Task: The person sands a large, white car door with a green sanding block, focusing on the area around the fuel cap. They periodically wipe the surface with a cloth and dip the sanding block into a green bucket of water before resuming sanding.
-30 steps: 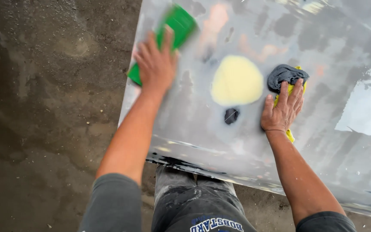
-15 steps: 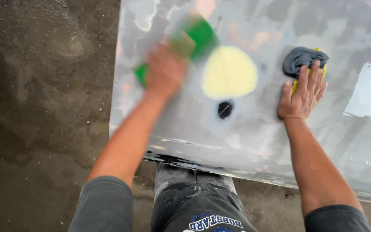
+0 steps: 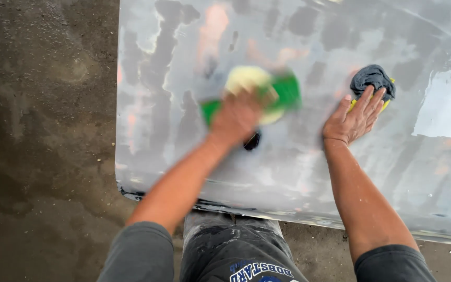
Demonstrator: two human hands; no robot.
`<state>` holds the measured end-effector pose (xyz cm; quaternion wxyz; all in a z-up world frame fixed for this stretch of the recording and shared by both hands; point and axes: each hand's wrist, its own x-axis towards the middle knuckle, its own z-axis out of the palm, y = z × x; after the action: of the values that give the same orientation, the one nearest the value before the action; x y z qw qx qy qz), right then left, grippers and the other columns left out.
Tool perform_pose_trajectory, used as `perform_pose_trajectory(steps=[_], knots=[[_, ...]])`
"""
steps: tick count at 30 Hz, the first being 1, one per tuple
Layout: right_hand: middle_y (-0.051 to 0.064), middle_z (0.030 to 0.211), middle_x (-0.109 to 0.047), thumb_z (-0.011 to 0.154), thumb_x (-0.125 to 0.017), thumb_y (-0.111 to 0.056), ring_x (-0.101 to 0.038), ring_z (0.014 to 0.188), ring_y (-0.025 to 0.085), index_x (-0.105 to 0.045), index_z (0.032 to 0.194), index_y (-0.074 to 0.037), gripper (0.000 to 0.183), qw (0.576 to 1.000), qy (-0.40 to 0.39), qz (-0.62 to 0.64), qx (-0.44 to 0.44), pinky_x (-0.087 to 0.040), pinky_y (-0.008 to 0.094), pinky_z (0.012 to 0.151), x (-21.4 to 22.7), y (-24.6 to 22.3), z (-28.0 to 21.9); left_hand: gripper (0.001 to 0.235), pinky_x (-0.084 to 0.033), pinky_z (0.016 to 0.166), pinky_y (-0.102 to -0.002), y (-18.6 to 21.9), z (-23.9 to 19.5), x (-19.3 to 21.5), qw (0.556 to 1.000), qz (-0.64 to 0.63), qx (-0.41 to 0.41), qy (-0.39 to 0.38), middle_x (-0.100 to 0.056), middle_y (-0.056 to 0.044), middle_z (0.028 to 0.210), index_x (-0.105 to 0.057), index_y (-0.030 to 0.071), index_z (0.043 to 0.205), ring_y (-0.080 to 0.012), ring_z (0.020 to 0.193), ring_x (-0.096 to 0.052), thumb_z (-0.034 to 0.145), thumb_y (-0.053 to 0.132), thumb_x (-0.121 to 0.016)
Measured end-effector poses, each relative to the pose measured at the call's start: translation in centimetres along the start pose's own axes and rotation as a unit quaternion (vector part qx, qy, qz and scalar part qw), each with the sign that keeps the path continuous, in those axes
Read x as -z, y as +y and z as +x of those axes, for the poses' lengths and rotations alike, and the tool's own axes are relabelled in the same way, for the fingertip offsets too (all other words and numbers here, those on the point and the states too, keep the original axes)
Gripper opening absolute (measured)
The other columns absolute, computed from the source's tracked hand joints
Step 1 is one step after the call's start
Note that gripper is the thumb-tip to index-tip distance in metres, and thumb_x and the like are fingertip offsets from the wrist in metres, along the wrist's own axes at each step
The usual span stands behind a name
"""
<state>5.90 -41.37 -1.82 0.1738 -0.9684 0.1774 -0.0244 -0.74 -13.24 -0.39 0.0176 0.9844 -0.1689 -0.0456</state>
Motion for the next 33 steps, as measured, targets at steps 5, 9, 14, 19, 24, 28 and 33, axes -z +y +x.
perform_pose_trajectory(steps=[5, 9, 14, 19, 24, 28, 33], knots=[[0.01, 0.174, -0.013, 0.107, -0.049, -0.042, -0.012, 0.16, 0.036, -0.029, 0.167, -0.013, 0.07, 0.988, -0.061, -0.02, 0.142, -0.007, 0.056, 0.127, 1.8, -0.1, 0.8, 0.071, -0.043, 0.093, -0.062, -9.1, 2.5, 1.7, 0.938, -0.035, 0.322, 0.123, -0.042, -0.025, 0.149, -0.026, 0.022, 0.162, -0.0456, 0.121, -0.05, 0.104, 0.045, -0.058], [0.011, 0.175, -0.016, 0.105, -0.051, -0.039, -0.013, 0.16, 0.036, -0.032, 0.166, -0.013, 0.069, 0.973, -0.098, -0.024, 0.207, -0.006, 0.055, 0.128, 2.1, 0.3, 1.0, 0.075, -0.044, 0.097, -0.065, 0.3, 3.2, -0.2, 0.958, 0.018, 0.248, 0.144, -0.047, -0.022, 0.145, -0.023, 0.023, 0.16, -0.045, 0.123, -0.051, 0.096, 0.044, -0.056], [0.006, 0.176, -0.021, 0.11, -0.043, -0.043, -0.016, 0.163, 0.031, -0.037, 0.165, -0.017, 0.061, 0.99, -0.051, -0.004, 0.128, -0.008, 0.053, 0.131, 1.1, 1.1, 1.9, 0.063, -0.047, 0.098, -0.061, 6.9, 0.3, -1.2, 0.993, -0.086, 0.006, 0.086, -0.051, -0.021, 0.147, -0.04, 0.022, 0.159, -0.0402, 0.123, -0.055, 0.099, 0.032, -0.056], [0.007, 0.176, -0.017, 0.112, -0.038, -0.045, -0.014, 0.163, 0.031, -0.032, 0.166, -0.016, 0.062, 0.999, -0.025, 0.001, 0.043, -0.008, 0.053, 0.13, 1.5, 0.3, 1.6, 0.055, -0.044, 0.097, -0.068, -5.8, 1.9, -0.9, 0.981, 0.095, 0.121, 0.114, -0.048, -0.027, 0.146, -0.04, 0.016, 0.158, -0.0486, 0.125, -0.053, 0.107, 0.034, -0.049], [0.007, 0.175, -0.015, 0.113, -0.039, -0.044, -0.013, 0.162, 0.032, -0.028, 0.167, -0.015, 0.063, 0.998, -0.032, -0.011, 0.056, -0.009, 0.051, 0.13, 1.6, 0.2, 1.7, 0.069, -0.044, 0.098, -0.064, -3.7, 4.3, 1.3, 0.934, 0.006, 0.343, 0.096, -0.041, -0.026, 0.151, -0.023, 0.021, 0.162, -0.0492, 0.128, -0.048, 0.104, 0.045, -0.053], [0.005, 0.175, -0.018, 0.113, -0.037, -0.042, -0.015, 0.162, 0.03, -0.032, 0.166, -0.016, 0.059, 0.998, -0.022, 0.007, 0.051, -0.01, 0.049, 0.131, 1.3, 1.2, 2.0, 0.075, -0.041, 0.102, -0.067, 7.1, 3.0, 1.0, 0.99, -0.086, 0.112, -0.011, -0.04, -0.026, 0.154, -0.021, 0.022, 0.16, -0.0474, 0.132, -0.047, 0.096, 0.044, -0.053], [0.005, 0.175, -0.021, 0.113, -0.035, -0.039, -0.017, 0.162, 0.03, -0.036, 0.166, -0.016, 0.057, 0.997, -0.015, 0.04, 0.063, -0.01, 0.047, 0.131, 1.3, 1.3, 2.0, 0.065, -0.045, 0.095, -0.063, 1.6, 2.5, -0.6, 1.0, 0.026, 0.016, 0.002, -0.046, -0.024, 0.155, -0.031, 0.015, 0.169, -0.0454, 0.126, -0.052, 0.107, 0.018, -0.049]])
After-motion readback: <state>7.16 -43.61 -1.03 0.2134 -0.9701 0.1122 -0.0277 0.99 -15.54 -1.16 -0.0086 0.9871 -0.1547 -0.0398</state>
